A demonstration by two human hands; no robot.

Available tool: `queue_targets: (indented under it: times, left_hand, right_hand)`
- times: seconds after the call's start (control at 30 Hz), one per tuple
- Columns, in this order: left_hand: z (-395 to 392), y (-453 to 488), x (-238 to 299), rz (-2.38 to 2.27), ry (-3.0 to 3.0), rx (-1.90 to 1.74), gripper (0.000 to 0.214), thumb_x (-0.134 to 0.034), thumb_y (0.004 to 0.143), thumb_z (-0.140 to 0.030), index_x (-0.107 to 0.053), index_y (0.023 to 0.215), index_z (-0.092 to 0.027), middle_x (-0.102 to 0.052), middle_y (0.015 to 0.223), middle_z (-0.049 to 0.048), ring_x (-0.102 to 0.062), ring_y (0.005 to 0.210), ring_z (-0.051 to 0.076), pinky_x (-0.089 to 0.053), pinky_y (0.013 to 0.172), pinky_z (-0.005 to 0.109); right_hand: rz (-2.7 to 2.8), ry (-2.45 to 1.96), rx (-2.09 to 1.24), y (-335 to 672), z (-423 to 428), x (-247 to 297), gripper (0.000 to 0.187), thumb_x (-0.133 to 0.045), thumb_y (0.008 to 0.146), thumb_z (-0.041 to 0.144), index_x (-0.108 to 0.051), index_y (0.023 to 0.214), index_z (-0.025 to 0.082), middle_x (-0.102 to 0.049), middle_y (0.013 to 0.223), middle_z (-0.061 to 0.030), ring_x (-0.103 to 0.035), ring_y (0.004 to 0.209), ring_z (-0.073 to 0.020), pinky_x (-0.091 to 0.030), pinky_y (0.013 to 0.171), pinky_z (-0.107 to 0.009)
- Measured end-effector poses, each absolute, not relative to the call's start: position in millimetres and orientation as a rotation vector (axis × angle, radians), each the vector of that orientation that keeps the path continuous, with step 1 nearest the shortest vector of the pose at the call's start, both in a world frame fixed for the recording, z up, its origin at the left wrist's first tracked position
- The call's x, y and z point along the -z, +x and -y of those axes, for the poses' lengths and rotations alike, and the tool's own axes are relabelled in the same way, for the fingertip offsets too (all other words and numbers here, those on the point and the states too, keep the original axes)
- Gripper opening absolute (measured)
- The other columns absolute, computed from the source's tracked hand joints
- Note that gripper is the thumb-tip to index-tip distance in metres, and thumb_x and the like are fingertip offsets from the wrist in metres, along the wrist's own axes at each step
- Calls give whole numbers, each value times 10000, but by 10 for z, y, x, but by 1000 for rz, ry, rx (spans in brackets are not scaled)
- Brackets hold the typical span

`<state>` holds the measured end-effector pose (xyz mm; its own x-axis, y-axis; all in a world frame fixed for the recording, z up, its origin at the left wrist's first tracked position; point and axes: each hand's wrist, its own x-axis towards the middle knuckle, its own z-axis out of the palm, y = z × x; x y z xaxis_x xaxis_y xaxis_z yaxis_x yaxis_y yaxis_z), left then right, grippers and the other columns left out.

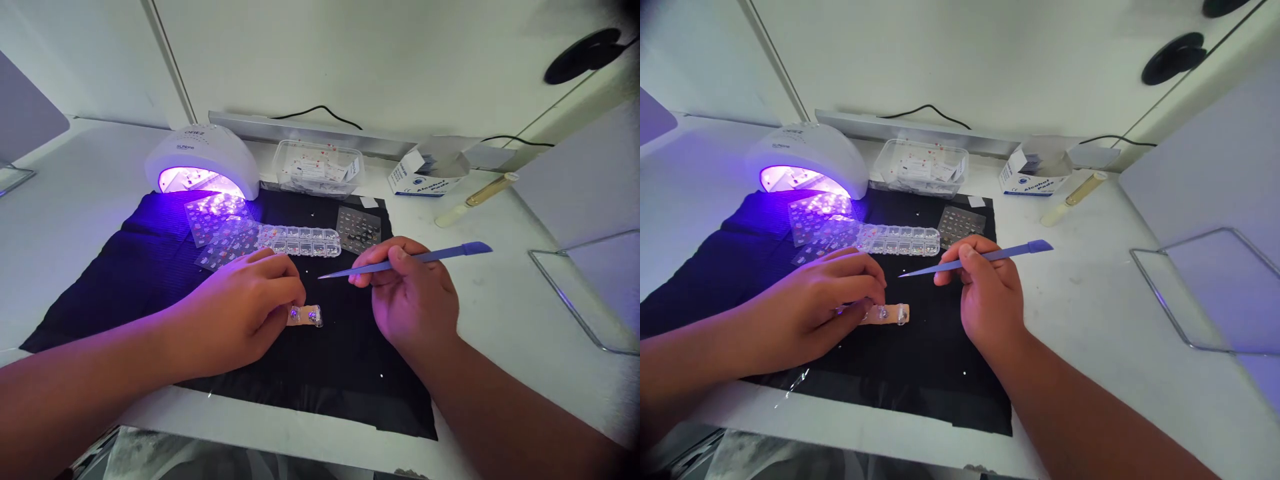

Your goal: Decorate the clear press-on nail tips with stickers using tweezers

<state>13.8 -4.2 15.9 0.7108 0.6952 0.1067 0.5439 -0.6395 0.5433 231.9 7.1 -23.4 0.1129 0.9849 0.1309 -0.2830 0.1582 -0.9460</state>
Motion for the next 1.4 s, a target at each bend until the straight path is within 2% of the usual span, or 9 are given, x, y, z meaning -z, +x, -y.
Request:
queue_targets:
  times: [0.27, 0.83, 1.07, 1.13, 1.27, 1.4]
  left_hand:
    - [28, 169, -144, -929, 2406, -363, 252, -478, 831, -5, -659, 857, -179, -631, 940, 42, -542, 926, 206, -432, 808, 352]
    - [34, 140, -115, -907, 2426, -416, 275, -468, 840, -18, -663, 893, -204, -627, 956, 23, -547, 914, 190, -425, 817, 348]
    - [35, 150, -138, -929, 2405, -386, 219, -456, 873, -71, -645, 904, -176, -643, 933, 42, -561, 888, 193, -428, 795, 350]
    - [28, 157, -147, -941, 2398, -340, 204, -459, 889, -89, -646, 893, -171, -650, 907, 41, -565, 859, 191, -431, 778, 348]
    - [23, 157, -158, -919, 2409, -309, 195, -478, 888, -90, -655, 887, -172, -661, 869, 32, -569, 829, 189, -430, 761, 346]
    - [23, 150, -162, -914, 2431, -311, 203, -495, 894, -90, -675, 910, -181, -670, 870, 30, -575, 846, 198, -429, 774, 354]
  right_hand:
    - [994, -933, -1161, 2321, -81, 242, 193, -663, 803, 298, -701, 632, 216, -647, 558, 3, -624, 488, -129, -501, 507, -272]
    - [998, -913, -1168, 2313, -80, 239, 197, -650, 805, 295, -702, 634, 213, -640, 551, 4, -609, 493, -132, -483, 514, -281]
    - [1012, -881, -1113, 2324, -87, 230, 226, -658, 838, 328, -707, 643, 224, -653, 553, 3, -618, 500, -147, -492, 509, -291]
    - [1052, -817, -1057, 2333, -63, 215, 231, -638, 884, 349, -731, 704, 238, -674, 581, 2, -648, 535, -159, -521, 551, -310]
    - [1266, -680, -901, 2364, 35, 189, 259, -526, 983, 411, -750, 954, 285, -738, 658, 2, -711, 627, -205, -573, 682, -402]
    - [1702, -576, -677, 2424, 122, 147, 305, -442, 1016, 403, -699, 1097, 258, -777, 792, -44, -746, 819, -232, -586, 773, -424]
